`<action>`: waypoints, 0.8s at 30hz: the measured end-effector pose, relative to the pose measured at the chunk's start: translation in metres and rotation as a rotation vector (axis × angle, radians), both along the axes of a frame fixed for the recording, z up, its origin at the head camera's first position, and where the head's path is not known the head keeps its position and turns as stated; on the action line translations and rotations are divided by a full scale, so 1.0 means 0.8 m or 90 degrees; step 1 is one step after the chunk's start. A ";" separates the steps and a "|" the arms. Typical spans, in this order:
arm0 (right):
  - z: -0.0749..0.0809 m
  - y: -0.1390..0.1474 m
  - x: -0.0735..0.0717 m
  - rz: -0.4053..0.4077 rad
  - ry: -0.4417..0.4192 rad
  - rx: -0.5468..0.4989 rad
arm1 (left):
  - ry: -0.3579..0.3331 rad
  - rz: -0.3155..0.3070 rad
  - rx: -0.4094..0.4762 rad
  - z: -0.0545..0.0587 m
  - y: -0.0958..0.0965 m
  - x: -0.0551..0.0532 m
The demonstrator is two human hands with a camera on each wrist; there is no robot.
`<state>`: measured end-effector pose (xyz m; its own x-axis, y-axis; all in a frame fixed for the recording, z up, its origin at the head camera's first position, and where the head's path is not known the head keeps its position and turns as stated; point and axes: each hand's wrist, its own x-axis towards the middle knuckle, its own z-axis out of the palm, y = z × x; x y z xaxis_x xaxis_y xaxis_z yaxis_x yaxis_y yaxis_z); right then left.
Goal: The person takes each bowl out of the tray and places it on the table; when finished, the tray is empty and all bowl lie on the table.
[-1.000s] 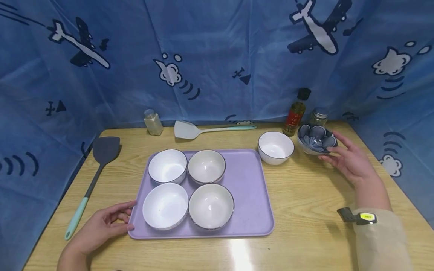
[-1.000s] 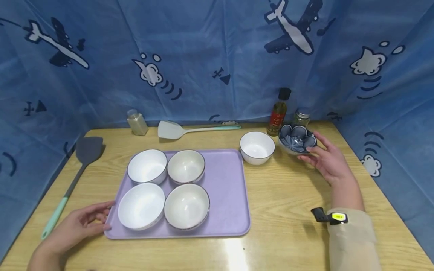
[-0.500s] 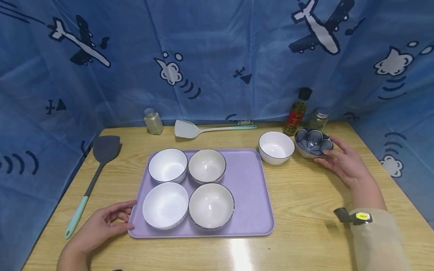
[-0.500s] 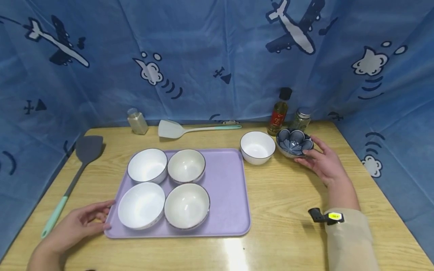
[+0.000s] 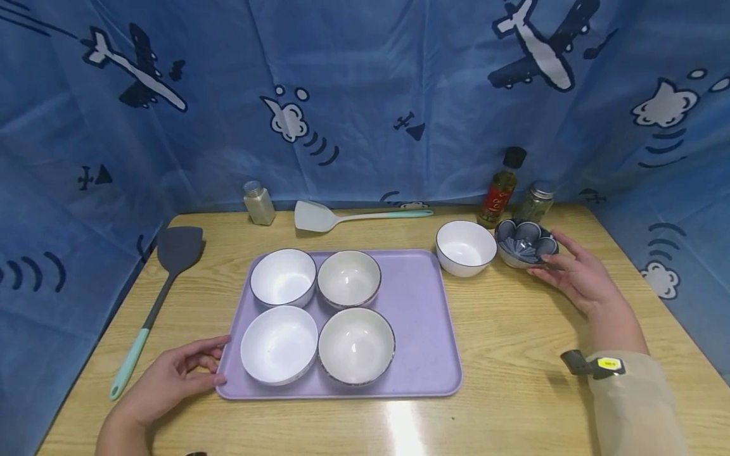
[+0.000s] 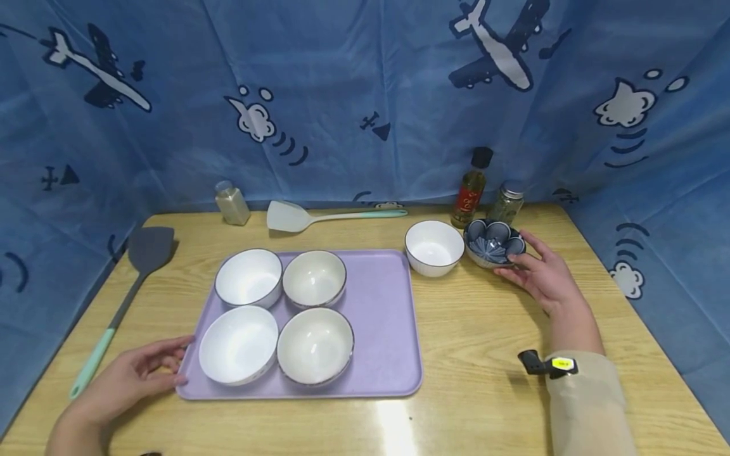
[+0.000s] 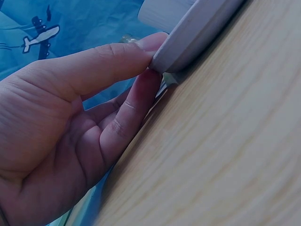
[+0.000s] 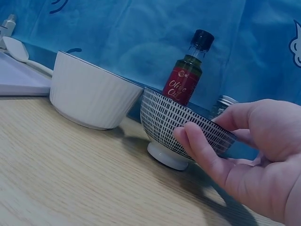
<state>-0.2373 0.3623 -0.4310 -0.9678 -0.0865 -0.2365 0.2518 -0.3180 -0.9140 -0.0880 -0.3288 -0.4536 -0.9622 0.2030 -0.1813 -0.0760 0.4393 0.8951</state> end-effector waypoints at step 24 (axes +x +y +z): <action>0.014 0.016 0.009 -0.026 0.039 0.063 | 0.006 0.008 0.004 -0.001 0.001 0.000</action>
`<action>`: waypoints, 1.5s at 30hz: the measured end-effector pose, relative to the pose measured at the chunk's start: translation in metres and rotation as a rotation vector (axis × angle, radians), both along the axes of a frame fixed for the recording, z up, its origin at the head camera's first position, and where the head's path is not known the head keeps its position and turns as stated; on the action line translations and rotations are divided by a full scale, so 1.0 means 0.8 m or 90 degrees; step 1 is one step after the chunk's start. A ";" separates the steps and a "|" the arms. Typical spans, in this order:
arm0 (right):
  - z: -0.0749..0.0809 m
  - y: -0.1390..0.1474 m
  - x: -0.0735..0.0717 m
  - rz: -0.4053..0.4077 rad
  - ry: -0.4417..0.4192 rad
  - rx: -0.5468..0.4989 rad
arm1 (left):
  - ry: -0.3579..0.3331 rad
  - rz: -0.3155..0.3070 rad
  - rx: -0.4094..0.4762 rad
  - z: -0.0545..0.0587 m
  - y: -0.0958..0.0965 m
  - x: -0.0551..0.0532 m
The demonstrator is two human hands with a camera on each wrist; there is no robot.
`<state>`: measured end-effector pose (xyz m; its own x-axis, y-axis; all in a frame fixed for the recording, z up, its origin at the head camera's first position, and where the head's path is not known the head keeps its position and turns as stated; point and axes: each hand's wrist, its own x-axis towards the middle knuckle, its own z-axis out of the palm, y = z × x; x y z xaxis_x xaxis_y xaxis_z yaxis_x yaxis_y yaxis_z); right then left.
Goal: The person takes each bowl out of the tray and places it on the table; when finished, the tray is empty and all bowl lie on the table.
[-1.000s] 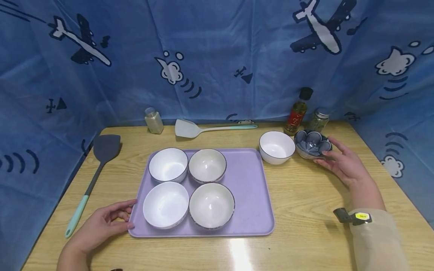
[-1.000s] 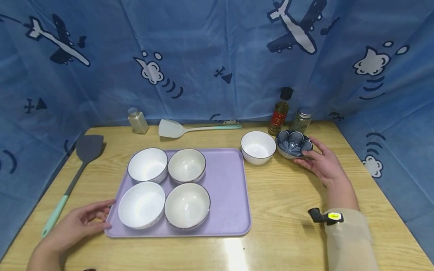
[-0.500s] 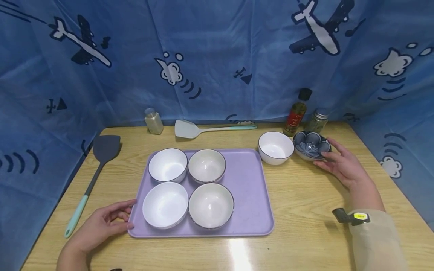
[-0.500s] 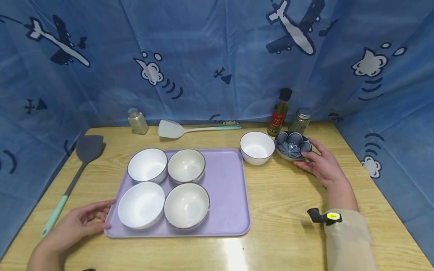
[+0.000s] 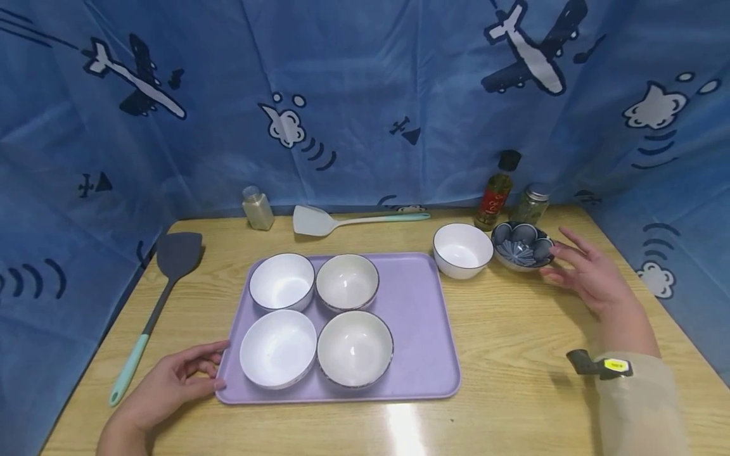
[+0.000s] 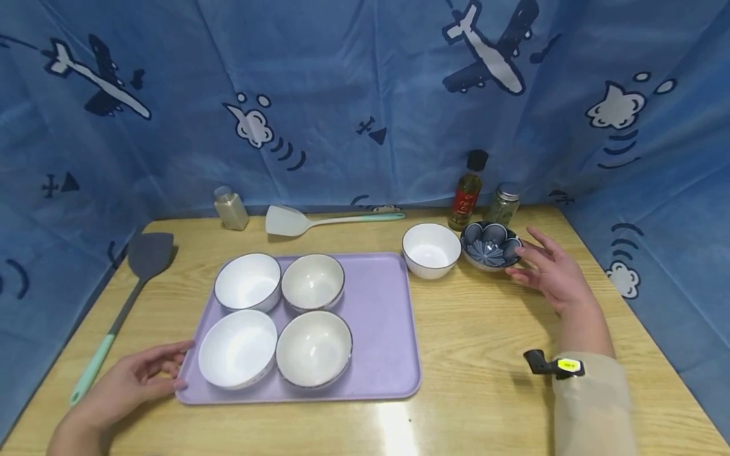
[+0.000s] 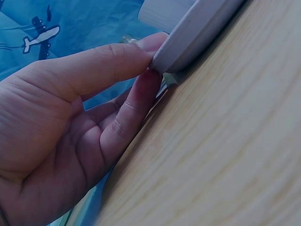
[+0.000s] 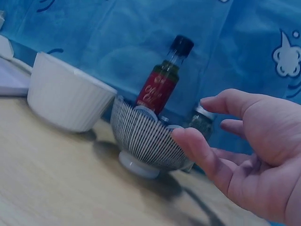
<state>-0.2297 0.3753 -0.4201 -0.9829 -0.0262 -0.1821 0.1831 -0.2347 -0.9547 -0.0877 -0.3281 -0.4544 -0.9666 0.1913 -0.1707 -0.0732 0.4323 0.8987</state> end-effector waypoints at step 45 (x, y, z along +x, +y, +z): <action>0.039 -0.212 0.023 0.302 0.025 0.110 | -0.027 0.004 0.008 0.004 -0.001 0.000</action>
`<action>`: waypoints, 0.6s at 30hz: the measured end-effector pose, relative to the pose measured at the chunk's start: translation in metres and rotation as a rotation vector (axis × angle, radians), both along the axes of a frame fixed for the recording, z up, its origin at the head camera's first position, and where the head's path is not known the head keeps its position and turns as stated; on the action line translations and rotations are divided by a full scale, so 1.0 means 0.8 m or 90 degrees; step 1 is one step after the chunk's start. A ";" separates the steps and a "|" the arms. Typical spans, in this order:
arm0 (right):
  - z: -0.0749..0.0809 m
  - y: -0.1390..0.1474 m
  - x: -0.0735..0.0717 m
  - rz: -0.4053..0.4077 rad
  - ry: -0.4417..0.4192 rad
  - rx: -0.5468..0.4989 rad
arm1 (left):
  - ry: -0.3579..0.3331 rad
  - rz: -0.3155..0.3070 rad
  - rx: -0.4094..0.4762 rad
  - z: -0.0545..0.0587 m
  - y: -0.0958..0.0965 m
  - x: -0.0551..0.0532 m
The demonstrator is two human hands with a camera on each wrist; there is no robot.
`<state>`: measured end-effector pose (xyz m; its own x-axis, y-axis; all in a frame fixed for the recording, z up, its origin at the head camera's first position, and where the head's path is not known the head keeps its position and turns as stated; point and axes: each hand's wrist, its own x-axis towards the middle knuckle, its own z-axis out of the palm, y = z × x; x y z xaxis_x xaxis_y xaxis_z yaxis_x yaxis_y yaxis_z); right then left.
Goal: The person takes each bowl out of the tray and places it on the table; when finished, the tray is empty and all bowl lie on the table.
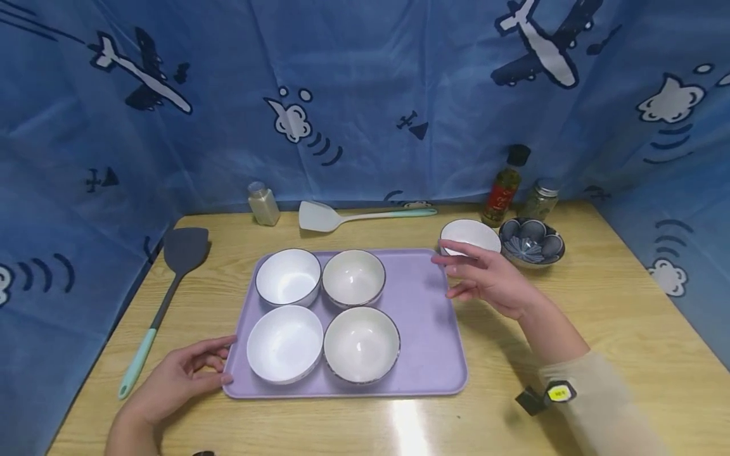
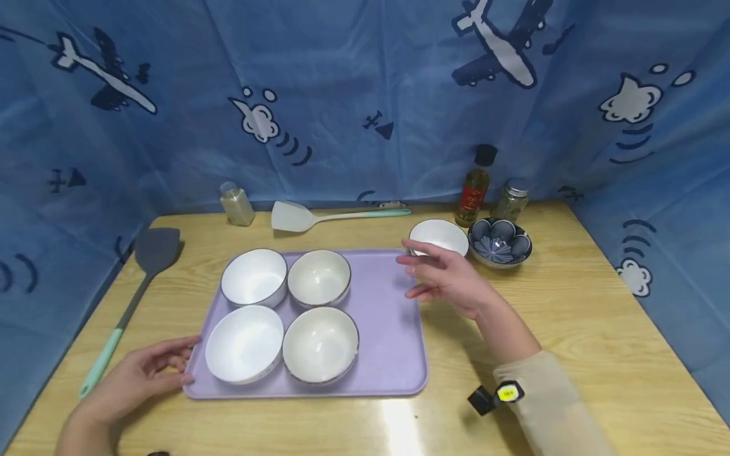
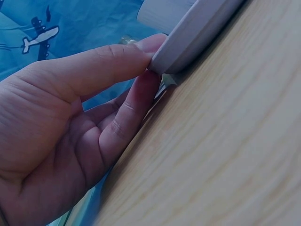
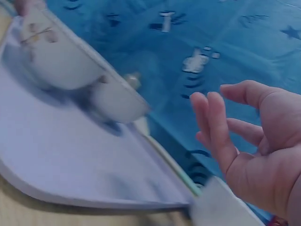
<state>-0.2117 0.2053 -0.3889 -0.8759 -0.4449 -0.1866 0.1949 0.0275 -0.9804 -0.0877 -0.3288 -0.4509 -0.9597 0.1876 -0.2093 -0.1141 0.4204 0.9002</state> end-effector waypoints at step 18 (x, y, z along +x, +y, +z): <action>-0.040 -0.098 -0.019 0.076 -0.096 0.009 | 0.008 0.010 -0.022 -0.002 0.002 0.001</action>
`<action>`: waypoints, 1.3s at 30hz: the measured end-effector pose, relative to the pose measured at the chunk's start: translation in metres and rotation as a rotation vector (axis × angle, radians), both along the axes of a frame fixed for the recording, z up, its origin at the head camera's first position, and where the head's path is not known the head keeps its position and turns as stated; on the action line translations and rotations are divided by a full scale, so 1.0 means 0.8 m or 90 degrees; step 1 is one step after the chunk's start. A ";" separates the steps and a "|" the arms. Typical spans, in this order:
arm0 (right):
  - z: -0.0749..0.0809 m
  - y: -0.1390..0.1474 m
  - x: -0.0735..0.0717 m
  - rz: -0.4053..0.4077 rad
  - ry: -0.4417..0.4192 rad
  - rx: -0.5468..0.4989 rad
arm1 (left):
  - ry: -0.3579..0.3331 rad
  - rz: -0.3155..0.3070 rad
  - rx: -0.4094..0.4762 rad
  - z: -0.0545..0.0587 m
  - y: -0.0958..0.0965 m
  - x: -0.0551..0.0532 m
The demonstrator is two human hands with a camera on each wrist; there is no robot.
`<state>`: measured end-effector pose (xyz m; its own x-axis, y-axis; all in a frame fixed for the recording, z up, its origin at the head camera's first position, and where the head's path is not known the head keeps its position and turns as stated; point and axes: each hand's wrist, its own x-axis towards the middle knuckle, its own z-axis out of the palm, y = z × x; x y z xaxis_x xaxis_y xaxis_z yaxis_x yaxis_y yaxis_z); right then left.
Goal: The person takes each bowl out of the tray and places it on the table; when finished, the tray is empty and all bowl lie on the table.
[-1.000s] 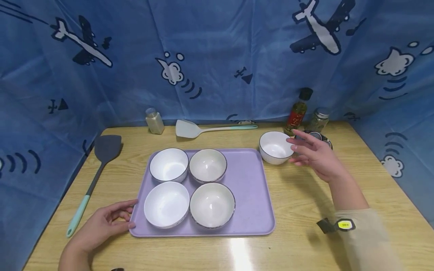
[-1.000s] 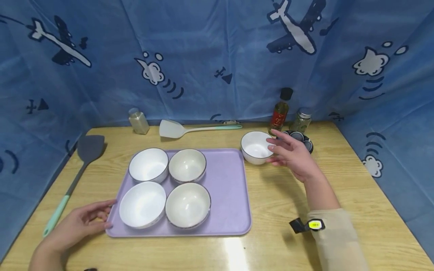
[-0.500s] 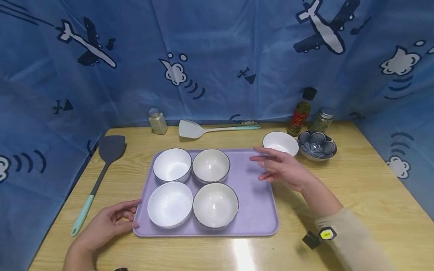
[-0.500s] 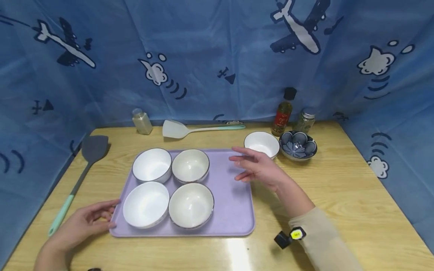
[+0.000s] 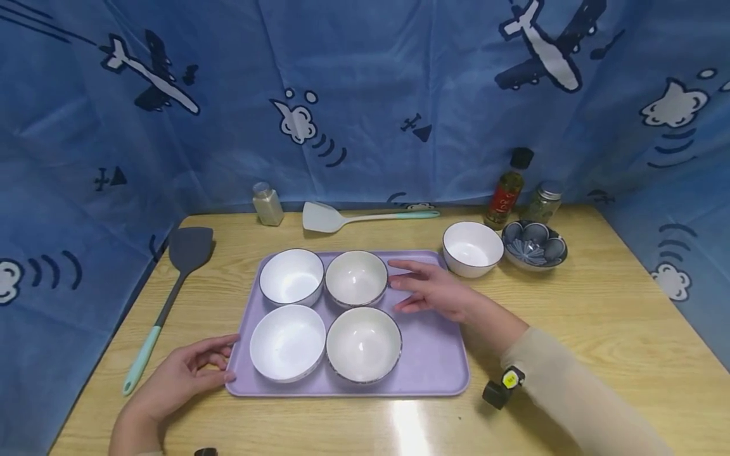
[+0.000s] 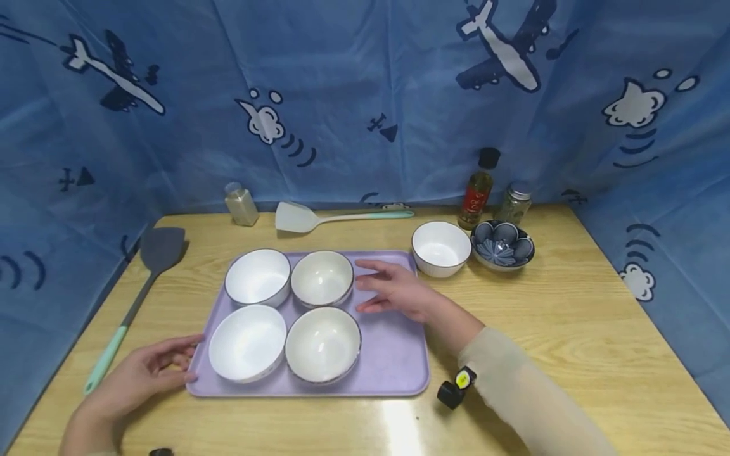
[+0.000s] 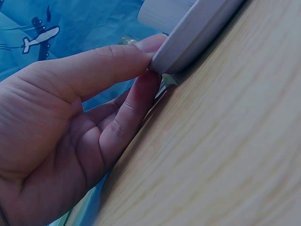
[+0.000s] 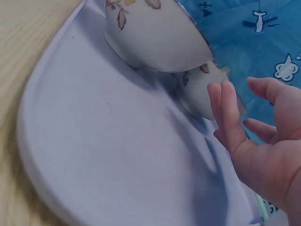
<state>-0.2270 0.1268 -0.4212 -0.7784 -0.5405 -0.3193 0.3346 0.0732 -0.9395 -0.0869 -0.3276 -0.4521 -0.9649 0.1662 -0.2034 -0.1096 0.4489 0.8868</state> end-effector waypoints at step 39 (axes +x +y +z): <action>0.007 0.000 -0.009 -0.022 0.010 -0.084 | -0.010 0.005 -0.002 -0.002 -0.002 -0.001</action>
<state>-0.2344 0.1272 -0.4155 -0.8012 -0.5503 -0.2350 0.3201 -0.0624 -0.9453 -0.0877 -0.3291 -0.4534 -0.9629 0.1588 -0.2183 -0.1262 0.4503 0.8839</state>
